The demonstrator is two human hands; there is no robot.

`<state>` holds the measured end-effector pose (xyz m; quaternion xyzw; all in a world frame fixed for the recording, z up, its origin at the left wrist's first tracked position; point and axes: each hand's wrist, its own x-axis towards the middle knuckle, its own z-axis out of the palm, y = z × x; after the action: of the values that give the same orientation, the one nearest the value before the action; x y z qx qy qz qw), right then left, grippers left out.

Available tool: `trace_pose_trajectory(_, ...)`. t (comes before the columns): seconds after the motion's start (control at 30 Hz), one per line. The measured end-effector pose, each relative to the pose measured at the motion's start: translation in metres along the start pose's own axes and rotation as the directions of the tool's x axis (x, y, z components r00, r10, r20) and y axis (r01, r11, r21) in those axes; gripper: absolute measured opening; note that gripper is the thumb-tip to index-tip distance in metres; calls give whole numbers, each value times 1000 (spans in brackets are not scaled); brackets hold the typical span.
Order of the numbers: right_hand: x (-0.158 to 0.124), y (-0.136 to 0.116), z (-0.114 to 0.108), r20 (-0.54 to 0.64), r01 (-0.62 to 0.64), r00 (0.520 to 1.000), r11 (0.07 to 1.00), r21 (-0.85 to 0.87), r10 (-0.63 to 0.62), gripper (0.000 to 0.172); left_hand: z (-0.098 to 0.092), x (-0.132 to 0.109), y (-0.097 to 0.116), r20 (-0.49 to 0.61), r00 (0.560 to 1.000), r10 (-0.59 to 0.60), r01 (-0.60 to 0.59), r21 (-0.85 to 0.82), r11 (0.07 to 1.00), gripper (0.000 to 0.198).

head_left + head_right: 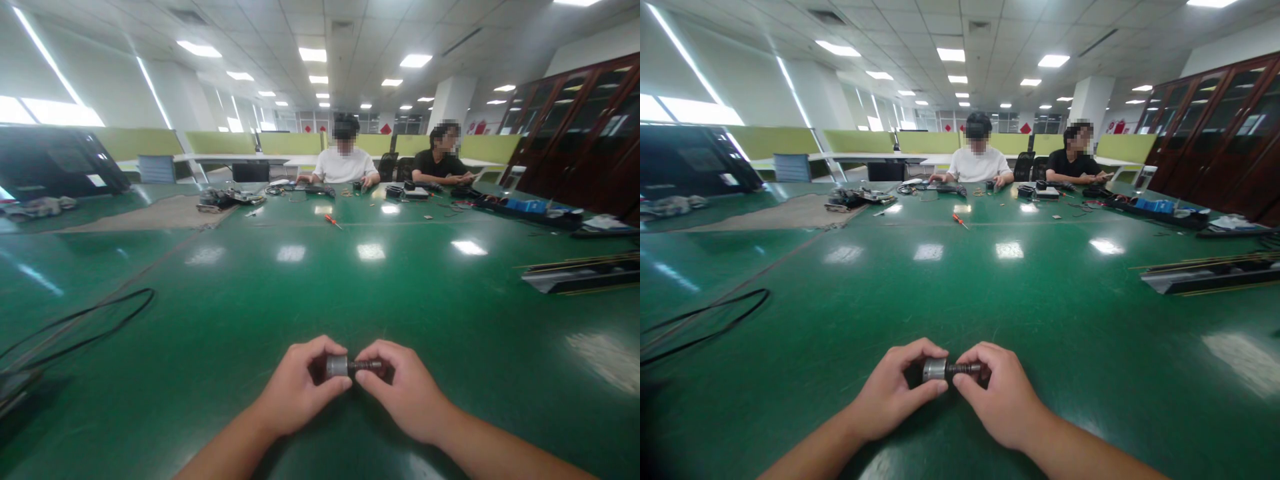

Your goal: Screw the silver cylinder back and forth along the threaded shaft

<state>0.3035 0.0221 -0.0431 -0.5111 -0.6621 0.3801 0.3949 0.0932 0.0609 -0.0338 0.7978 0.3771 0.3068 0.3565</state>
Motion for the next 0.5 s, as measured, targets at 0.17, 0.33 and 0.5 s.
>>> trace_pose_trajectory(0.17,1,0,0,2,-5,1000,1000,7,5,6,-1,0,1,-2,1000,3,-3,-5,1000,26)
trace_pose_trajectory(0.33,2,-1,-1,1,-1,1000,1000,2,1,6,-2,-1,1,-11,1000,8,-8,-8,1000,25)
trace_pose_trajectory(0.5,1,0,0,4,-3,1000,1000,4,3,8,-1,-2,0,-18,1000,-11,10,-26,1000,27)
